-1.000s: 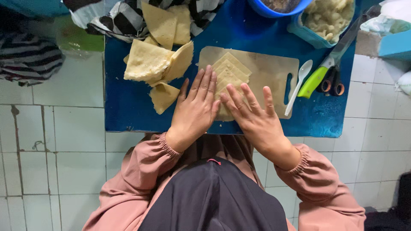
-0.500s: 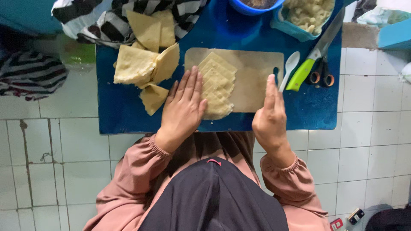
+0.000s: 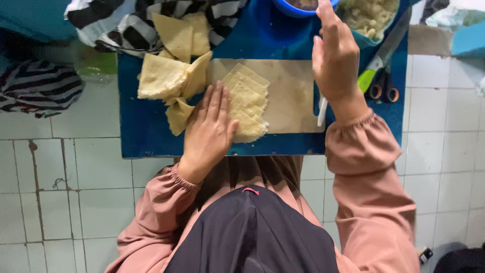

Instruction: The person sits on the floor at a low table and stacks thin square crackers on a cutting board, folding and layering them one at a time. They occasionally use a spoon to scoop brown powder from a blue bowl and sprinkle it over the crackers before adding more layers.

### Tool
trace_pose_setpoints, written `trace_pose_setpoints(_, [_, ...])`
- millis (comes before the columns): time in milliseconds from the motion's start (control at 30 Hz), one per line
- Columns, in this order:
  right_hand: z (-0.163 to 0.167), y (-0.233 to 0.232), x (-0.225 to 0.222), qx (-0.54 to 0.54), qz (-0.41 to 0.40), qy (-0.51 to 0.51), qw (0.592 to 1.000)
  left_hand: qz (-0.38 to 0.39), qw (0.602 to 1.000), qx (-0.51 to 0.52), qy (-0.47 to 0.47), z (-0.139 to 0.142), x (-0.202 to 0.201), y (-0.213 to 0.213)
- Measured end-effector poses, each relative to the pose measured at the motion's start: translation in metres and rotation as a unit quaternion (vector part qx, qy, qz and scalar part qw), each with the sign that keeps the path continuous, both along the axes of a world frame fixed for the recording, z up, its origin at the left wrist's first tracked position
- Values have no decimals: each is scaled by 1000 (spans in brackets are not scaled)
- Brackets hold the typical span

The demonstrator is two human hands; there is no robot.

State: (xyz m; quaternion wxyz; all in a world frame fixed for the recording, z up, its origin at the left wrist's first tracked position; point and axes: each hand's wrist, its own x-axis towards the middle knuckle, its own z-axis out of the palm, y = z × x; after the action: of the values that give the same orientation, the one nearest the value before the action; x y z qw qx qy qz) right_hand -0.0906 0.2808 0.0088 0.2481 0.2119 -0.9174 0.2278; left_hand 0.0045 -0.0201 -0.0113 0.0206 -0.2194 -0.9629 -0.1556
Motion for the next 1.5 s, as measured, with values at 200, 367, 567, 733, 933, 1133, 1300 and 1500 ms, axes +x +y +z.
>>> trace_pose_setpoints(200, [-16,-4,-47,1,-4,-12,1000,-4,998,58,-17,3,-5,-7])
trace_pose_setpoints(367, [-2,0,-25,-15,50,-28,998,-16,992,123,-13,9,-5,-9])
trace_pose_setpoints(567, [19,-11,7,-87,93,-102,987,17,975,218,28,14,6,-12])
trace_pose_setpoints(733, [38,-16,58,-103,-23,-104,989,88,971,215,58,22,25,-12])
trace_pose_setpoints(933, [10,-70,127,-231,-4,-259,938,92,969,223,52,23,22,-9])
trace_pose_setpoints(1133, [-1,-94,125,-199,-4,-233,952,121,970,212,-22,19,1,-1])
trace_pose_setpoints(1300, [10,-96,108,-160,1,-348,924,130,958,233,-101,24,-4,-1])
trace_pose_setpoints(1500, [23,-88,99,-180,31,-320,930,138,954,243,-107,27,-5,1])
